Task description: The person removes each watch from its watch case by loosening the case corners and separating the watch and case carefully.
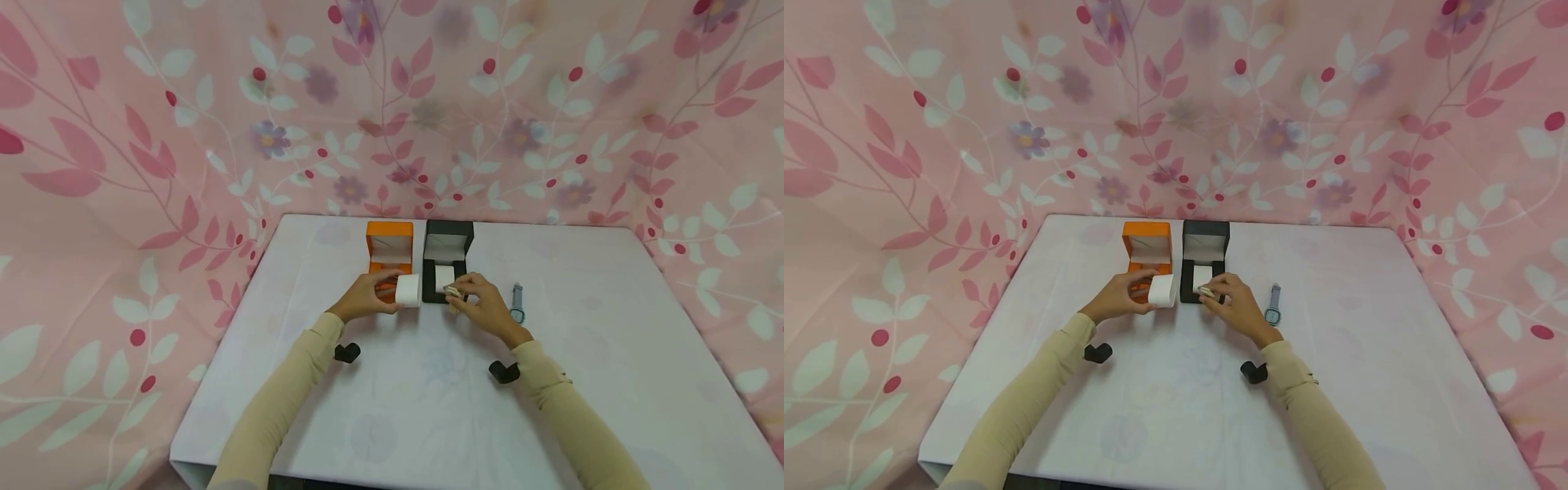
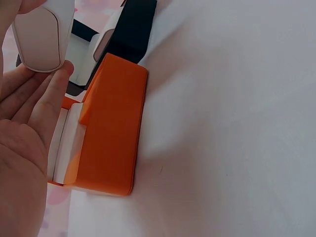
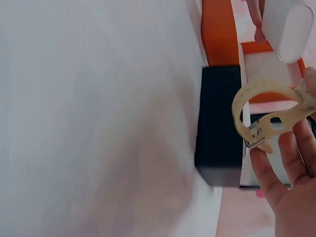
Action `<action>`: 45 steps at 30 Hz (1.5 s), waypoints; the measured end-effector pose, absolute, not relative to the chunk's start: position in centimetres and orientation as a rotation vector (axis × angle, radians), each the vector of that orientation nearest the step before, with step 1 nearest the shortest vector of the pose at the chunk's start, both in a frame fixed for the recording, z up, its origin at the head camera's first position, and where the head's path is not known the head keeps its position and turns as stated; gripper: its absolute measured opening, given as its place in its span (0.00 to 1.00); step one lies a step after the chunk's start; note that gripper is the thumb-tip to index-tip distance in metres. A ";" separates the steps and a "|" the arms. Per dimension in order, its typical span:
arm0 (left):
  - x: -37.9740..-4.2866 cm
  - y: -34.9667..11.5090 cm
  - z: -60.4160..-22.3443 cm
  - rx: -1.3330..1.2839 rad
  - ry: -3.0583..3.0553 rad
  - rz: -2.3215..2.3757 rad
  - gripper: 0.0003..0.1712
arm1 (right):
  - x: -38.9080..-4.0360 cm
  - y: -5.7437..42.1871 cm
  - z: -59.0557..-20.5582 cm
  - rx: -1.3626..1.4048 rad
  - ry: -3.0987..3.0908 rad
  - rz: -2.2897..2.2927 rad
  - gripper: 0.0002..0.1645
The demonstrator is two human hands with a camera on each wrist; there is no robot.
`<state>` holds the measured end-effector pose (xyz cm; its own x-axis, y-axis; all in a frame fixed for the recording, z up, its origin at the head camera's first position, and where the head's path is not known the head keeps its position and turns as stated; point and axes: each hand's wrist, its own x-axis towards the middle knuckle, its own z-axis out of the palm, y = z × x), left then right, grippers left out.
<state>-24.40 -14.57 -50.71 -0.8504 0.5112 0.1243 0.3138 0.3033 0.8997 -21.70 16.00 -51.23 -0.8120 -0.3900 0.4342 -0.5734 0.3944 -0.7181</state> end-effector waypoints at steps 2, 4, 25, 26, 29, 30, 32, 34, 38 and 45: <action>-24.4 -14.6 -50.8 0.763 2.380 1.579 0.41 | -21.6 16.7 -51.0 0.841 -2.445 1.371 0.14; -24.4 -14.7 -50.8 0.751 2.390 1.570 0.41 | -21.6 17.4 -50.8 0.817 -2.461 1.370 0.14; -24.9 -15.7 -50.9 0.710 2.410 1.551 0.42 | -18.9 24.3 -50.0 0.609 -2.871 1.302 0.16; -24.9 -15.7 -50.9 0.709 2.409 1.551 0.42 | -18.7 24.4 -50.1 0.609 -2.887 1.302 0.16; -24.8 -15.7 -51.0 0.709 2.424 1.537 0.41 | -18.3 24.7 -50.2 0.606 -2.920 1.313 0.15; -24.8 -15.7 -51.0 0.707 2.430 1.533 0.40 | -18.2 24.8 -50.2 0.604 -2.928 1.322 0.14; -24.8 -15.7 -51.0 0.698 2.443 1.524 0.39 | -17.9 25.0 -50.0 0.606 -2.945 1.342 0.13; -24.7 -15.8 -51.1 0.693 2.451 1.517 0.39 | -17.6 25.1 -49.7 0.615 -2.958 1.360 0.12; -24.7 -15.9 -51.2 0.674 2.449 1.509 0.40 | -16.6 25.0 -49.3 0.649 -2.934 1.389 0.13; -24.8 -16.0 -51.3 0.652 2.442 1.521 0.39 | -14.7 23.6 -48.3 0.665 -2.711 1.543 0.15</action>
